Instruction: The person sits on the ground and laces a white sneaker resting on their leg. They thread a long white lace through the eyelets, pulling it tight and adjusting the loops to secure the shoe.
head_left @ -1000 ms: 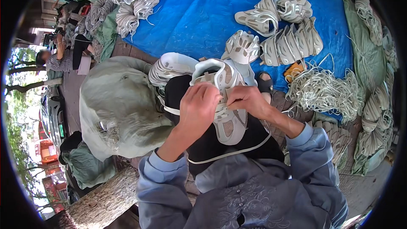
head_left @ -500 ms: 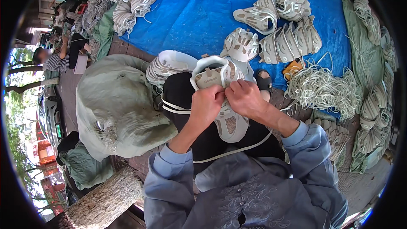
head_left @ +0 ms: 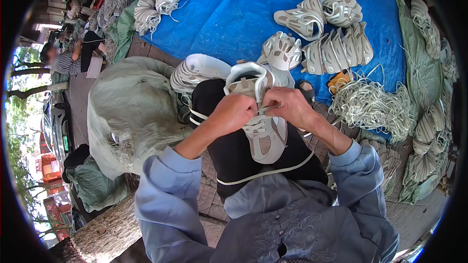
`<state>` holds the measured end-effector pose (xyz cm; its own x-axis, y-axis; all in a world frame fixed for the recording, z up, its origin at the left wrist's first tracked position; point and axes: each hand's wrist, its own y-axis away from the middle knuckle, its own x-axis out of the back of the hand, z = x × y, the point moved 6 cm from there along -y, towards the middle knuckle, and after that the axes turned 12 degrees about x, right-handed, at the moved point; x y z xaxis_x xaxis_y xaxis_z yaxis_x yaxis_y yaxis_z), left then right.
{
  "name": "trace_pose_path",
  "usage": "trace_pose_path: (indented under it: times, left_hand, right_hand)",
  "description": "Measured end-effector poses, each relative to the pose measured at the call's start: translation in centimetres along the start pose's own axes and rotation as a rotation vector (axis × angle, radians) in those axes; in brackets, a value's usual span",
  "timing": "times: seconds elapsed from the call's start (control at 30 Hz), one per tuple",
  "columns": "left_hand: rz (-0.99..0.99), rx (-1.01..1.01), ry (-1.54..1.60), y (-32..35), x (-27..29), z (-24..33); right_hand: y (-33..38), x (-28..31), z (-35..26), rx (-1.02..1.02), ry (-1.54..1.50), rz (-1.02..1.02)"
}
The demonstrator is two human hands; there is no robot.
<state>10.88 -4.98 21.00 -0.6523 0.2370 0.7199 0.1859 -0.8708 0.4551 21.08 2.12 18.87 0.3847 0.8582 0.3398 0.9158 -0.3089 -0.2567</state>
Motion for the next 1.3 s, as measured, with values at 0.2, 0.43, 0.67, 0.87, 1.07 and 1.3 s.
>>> trace_pose_path:
  times: [0.2, 0.43, 0.67, 0.87, 1.07, 1.3]
  left_hand:
    - [0.018, 0.189, 1.185, 10.5, 8.1, -3.3]
    - [-0.062, 0.03, 1.206, 9.6, 5.9, 1.1]
    - [0.248, -0.13, 1.907, 8.3, 9.5, -9.9]
    - [0.821, 0.083, 1.952, 13.5, 10.2, -34.5]
    - [0.876, 0.971, -0.397, 12.1, 12.3, -29.2]
    - [0.73, -0.208, -0.264, 7.9, 1.8, 0.0]
  right_hand:
    - [0.4, 0.9, 1.9, -0.072, -0.125, 0.013]
    - [-1.9, -4.6, -6.9, 0.369, 0.388, 0.007]
    - [-3.0, 8.3, 0.9, -0.249, -0.434, 0.413]
    - [-1.4, 25.0, 9.9, -0.226, -0.329, 0.772]
    - [1.3, 27.5, 13.8, -0.543, 0.528, 0.374]
    - [-4.0, 9.9, -0.8, 0.004, 0.254, 0.028]
